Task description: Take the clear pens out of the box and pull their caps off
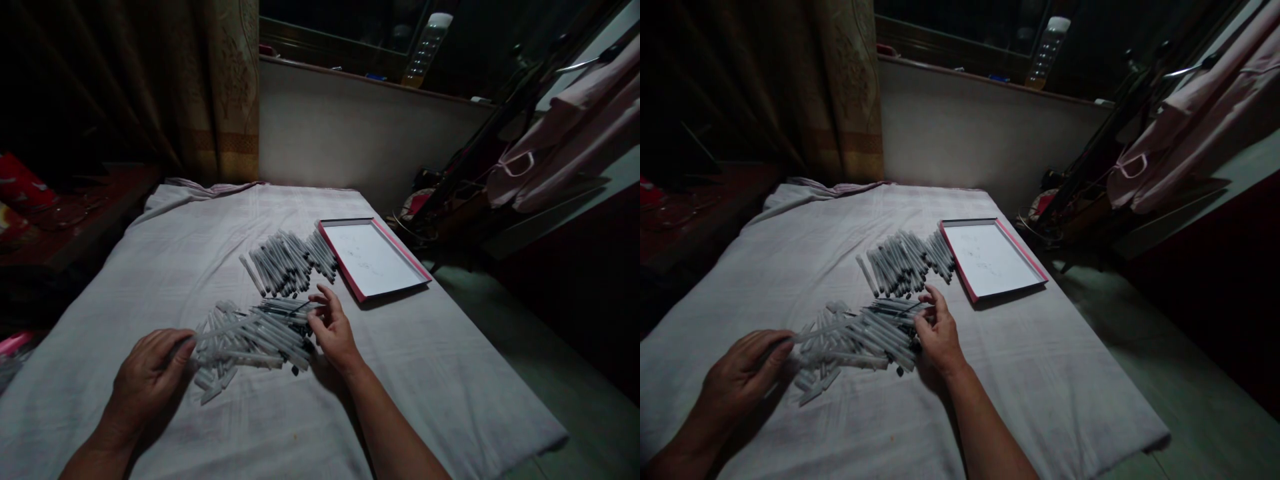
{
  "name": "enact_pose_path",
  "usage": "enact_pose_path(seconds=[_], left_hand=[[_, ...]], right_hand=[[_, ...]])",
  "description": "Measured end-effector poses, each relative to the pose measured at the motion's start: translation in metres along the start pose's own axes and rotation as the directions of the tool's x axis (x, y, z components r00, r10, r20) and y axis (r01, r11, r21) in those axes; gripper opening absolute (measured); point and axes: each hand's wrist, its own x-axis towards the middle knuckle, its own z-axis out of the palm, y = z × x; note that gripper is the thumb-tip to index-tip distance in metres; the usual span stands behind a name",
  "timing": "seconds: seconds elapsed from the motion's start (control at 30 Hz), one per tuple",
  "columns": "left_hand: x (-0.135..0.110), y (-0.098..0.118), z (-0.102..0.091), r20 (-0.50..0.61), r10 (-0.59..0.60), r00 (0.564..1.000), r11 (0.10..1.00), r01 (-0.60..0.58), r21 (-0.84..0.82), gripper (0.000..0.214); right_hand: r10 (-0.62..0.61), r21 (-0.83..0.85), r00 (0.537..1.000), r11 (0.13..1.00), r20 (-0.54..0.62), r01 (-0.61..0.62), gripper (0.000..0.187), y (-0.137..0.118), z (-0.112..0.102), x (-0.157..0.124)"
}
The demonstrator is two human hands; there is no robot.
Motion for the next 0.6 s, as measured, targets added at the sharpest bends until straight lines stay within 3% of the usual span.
enact_pose_path(seconds=[0.13,0.33,0.47,0.6], left_hand=[[0.002,0.003,-0.001,0.021,-0.008,1.000,0.999,0.009,-0.034,0.015],[0.001,-0.001,0.000,-0.007,-0.034,0.999,0.999,0.034,0.032,0.020],[-0.001,-0.002,0.002,0.000,-0.028,1.000,0.998,0.028,0.053,0.022],[-0.001,0.000,0.004,-0.010,0.007,1.000,0.997,-0.007,0.072,0.025]], right_hand=[[-0.114,-0.203,0.986,0.969,0.122,0.137,0.042,0.000,0.000,-0.001],[-0.253,-0.489,0.953,0.818,0.168,0.303,0.035,-0.003,-0.008,0.006],[-0.245,-0.687,0.935,0.634,0.255,0.354,0.043,-0.009,-0.013,0.022],[-0.150,-0.814,0.941,0.473,0.304,0.338,0.048,-0.013,-0.014,0.043]])
